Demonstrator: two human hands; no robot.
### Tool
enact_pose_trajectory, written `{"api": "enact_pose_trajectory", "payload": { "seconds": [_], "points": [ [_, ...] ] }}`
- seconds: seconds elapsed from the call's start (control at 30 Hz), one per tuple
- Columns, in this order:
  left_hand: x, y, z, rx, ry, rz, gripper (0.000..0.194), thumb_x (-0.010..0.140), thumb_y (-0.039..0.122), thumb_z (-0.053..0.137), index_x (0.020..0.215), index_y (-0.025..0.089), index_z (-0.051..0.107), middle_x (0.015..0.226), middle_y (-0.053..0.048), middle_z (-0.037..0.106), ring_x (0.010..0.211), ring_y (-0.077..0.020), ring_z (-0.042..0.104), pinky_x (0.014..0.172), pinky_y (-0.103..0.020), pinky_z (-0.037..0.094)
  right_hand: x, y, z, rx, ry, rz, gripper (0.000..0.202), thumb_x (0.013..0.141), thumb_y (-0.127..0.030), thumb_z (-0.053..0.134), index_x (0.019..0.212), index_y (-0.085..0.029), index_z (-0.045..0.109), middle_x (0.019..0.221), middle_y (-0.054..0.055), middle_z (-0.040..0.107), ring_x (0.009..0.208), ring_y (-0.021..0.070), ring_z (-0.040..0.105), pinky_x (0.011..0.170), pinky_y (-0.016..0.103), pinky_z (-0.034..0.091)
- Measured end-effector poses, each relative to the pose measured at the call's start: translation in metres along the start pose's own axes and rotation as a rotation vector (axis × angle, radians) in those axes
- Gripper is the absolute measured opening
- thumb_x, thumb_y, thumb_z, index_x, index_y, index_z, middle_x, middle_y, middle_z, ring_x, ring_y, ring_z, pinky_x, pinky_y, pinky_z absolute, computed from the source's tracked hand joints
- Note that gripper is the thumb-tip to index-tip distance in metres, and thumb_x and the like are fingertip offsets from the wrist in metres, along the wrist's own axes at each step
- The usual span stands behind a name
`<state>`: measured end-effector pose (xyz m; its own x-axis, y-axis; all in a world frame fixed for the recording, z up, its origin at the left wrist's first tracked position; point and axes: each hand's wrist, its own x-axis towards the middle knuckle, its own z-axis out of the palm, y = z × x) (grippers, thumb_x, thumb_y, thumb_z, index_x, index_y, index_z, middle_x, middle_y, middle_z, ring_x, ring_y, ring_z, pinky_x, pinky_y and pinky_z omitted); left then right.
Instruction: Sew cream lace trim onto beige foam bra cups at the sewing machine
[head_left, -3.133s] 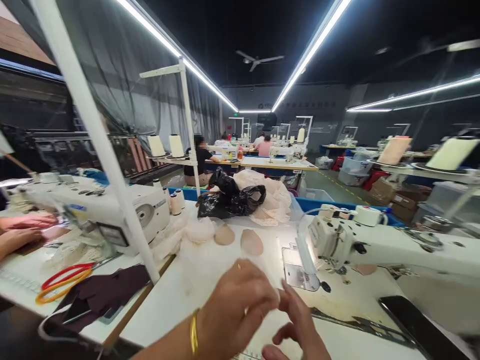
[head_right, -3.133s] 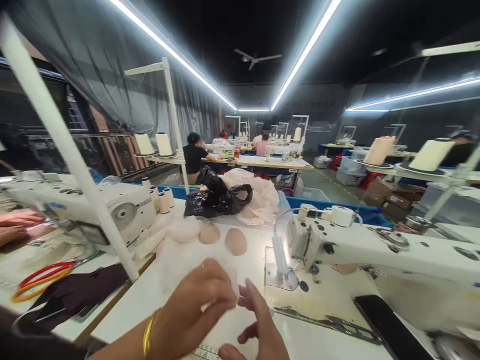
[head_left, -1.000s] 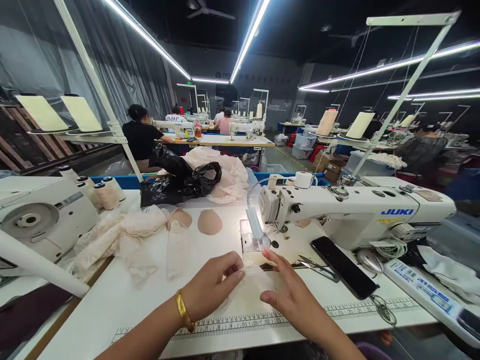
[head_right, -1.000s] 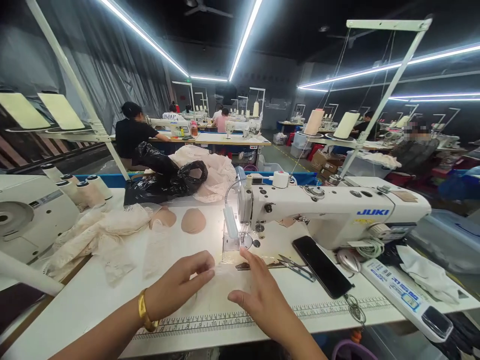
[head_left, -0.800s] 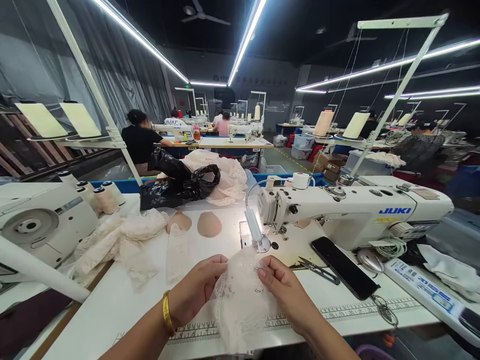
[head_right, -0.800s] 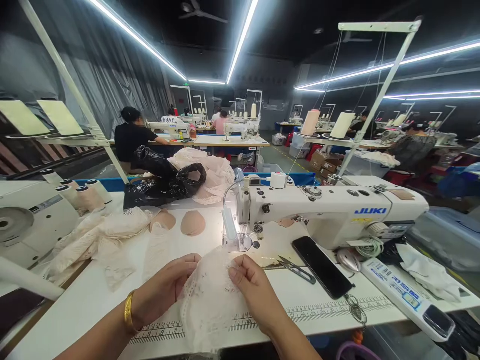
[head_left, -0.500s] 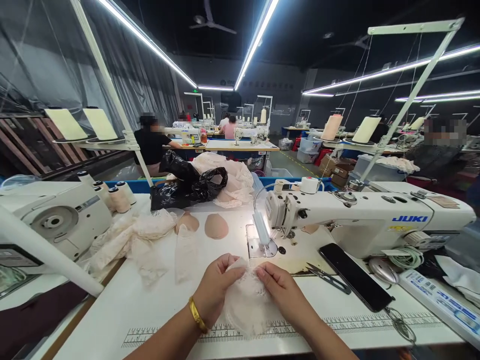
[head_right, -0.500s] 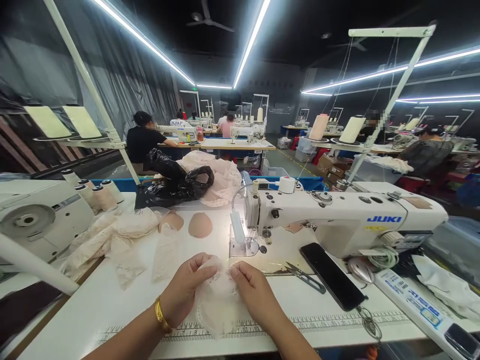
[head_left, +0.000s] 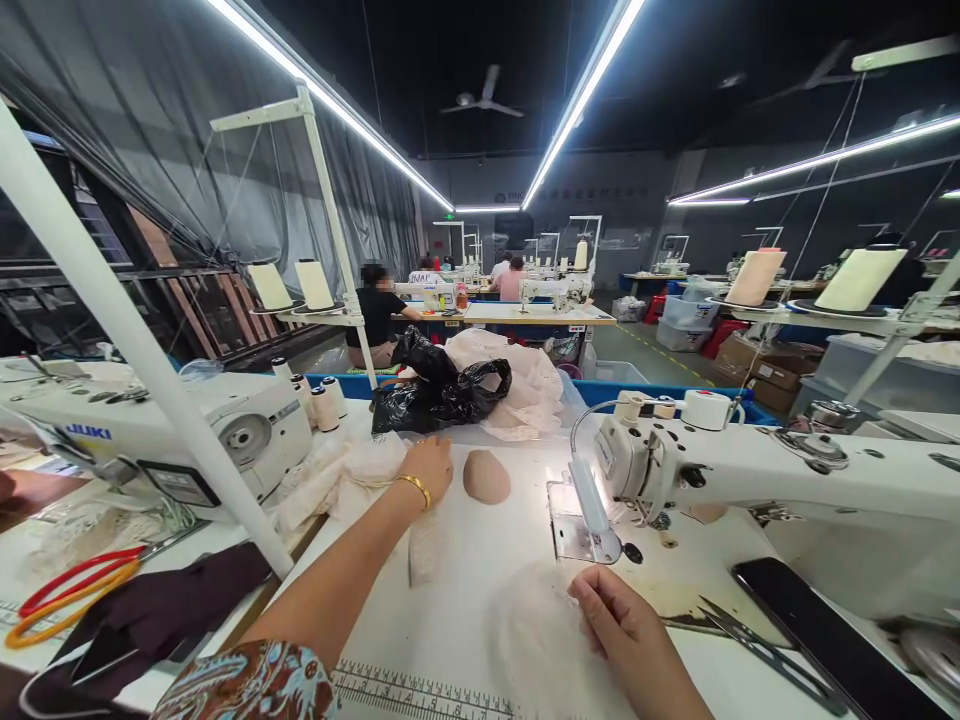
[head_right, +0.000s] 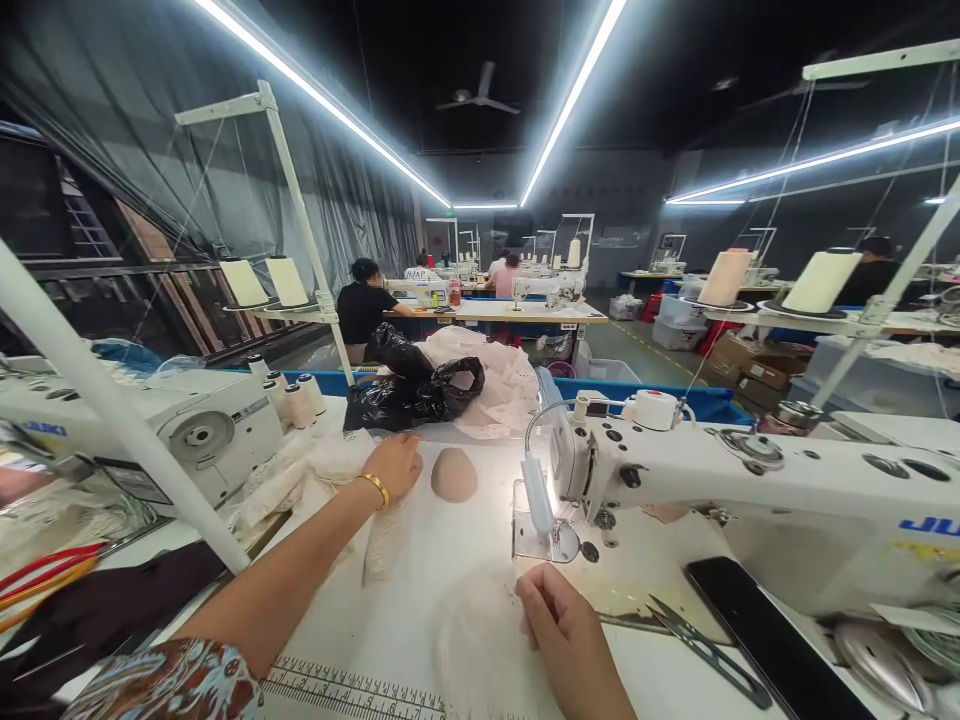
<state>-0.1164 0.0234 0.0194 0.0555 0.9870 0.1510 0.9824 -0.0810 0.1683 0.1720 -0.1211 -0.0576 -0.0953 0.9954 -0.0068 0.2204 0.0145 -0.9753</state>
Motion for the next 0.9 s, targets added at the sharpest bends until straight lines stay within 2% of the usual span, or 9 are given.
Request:
{"api": "enact_pose_trajectory", "payload": {
  "seconds": [0.13, 0.3, 0.57, 0.63, 0.7, 0.8, 0.83, 0.9],
  "points": [
    [0.014, -0.014, 0.01, 0.16, -0.058, -0.009, 0.034, 0.101, 0.035, 0.065, 0.129, 0.016, 0.062, 0.129, -0.011, 0.064, 0.109, -0.0249, 0.066, 0.093, -0.045, 0.059, 0.001, 0.002, -0.002, -0.016, -0.019, 0.01, 0.047, 0.092, -0.07, 0.049, 0.078, -0.025, 0.054, 0.062, -0.005, 0.051, 0.06, 0.0172, 0.046, 0.061, 0.029, 0.036],
    [0.005, -0.017, 0.014, 0.28, -0.036, -0.07, 0.035, 0.101, 0.035, 0.065, 0.13, 0.017, 0.062, 0.133, -0.011, 0.062, 0.114, -0.0267, 0.064, 0.096, -0.048, 0.057, 0.002, 0.003, -0.004, -0.023, -0.042, -0.001, 0.047, 0.093, -0.07, 0.048, 0.078, -0.025, 0.055, 0.064, -0.003, 0.05, 0.063, 0.019, 0.047, 0.062, 0.031, 0.035],
    [-0.001, -0.017, 0.019, 0.206, -0.049, -0.058, 0.033, 0.101, 0.035, 0.065, 0.128, 0.016, 0.063, 0.128, -0.011, 0.064, 0.109, -0.0248, 0.067, 0.093, -0.045, 0.059, -0.001, -0.004, -0.005, -0.012, -0.068, 0.0, 0.044, 0.096, -0.064, 0.051, 0.076, -0.025, 0.052, 0.065, -0.003, 0.049, 0.064, 0.0189, 0.045, 0.063, 0.03, 0.034],
    [-0.002, -0.013, 0.015, 0.155, -0.016, -0.064, 0.033, 0.101, 0.036, 0.065, 0.127, 0.016, 0.063, 0.126, -0.01, 0.065, 0.107, -0.0238, 0.067, 0.091, -0.044, 0.059, -0.001, -0.007, -0.007, 0.0, -0.068, 0.002, 0.043, 0.096, -0.062, 0.052, 0.076, -0.025, 0.051, 0.065, -0.003, 0.05, 0.065, 0.0185, 0.046, 0.064, 0.03, 0.034],
    [-0.004, -0.008, 0.005, 0.086, 0.047, -0.053, 0.024, 0.1, 0.032, 0.065, 0.116, 0.014, 0.067, 0.118, -0.01, 0.068, 0.105, -0.0237, 0.067, 0.093, -0.044, 0.057, -0.002, -0.009, -0.008, 0.017, -0.068, 0.002, 0.041, 0.097, -0.06, 0.052, 0.077, -0.024, 0.052, 0.066, -0.003, 0.052, 0.065, 0.0181, 0.047, 0.064, 0.03, 0.035],
    [-0.016, 0.007, -0.017, -0.057, 0.194, -0.022, 0.015, 0.1, 0.024, 0.058, 0.093, 0.014, 0.068, 0.103, -0.012, 0.071, 0.109, -0.0269, 0.065, 0.102, -0.045, 0.049, -0.001, -0.01, -0.011, 0.033, -0.075, 0.001, 0.04, 0.097, -0.059, 0.053, 0.079, -0.024, 0.054, 0.067, -0.003, 0.055, 0.065, 0.0175, 0.049, 0.065, 0.03, 0.037],
    [-0.023, 0.014, -0.024, -0.112, 0.247, -0.018, 0.016, 0.1, 0.025, 0.055, 0.094, 0.015, 0.066, 0.103, -0.012, 0.07, 0.109, -0.0271, 0.064, 0.102, -0.044, 0.048, 0.0, -0.01, -0.012, 0.042, -0.079, -0.001, 0.04, 0.098, -0.06, 0.053, 0.08, -0.023, 0.054, 0.067, -0.003, 0.056, 0.065, 0.0174, 0.049, 0.065, 0.03, 0.038],
    [-0.042, 0.031, -0.032, -0.281, 0.29, -0.001, 0.018, 0.099, 0.032, 0.051, 0.101, 0.018, 0.063, 0.101, -0.009, 0.07, 0.097, -0.0234, 0.066, 0.087, -0.035, 0.053, 0.003, -0.01, -0.014, 0.082, -0.086, -0.001, 0.043, 0.097, -0.064, 0.053, 0.083, -0.023, 0.057, 0.068, -0.003, 0.057, 0.065, 0.0175, 0.052, 0.064, 0.029, 0.039]
  ]
}}
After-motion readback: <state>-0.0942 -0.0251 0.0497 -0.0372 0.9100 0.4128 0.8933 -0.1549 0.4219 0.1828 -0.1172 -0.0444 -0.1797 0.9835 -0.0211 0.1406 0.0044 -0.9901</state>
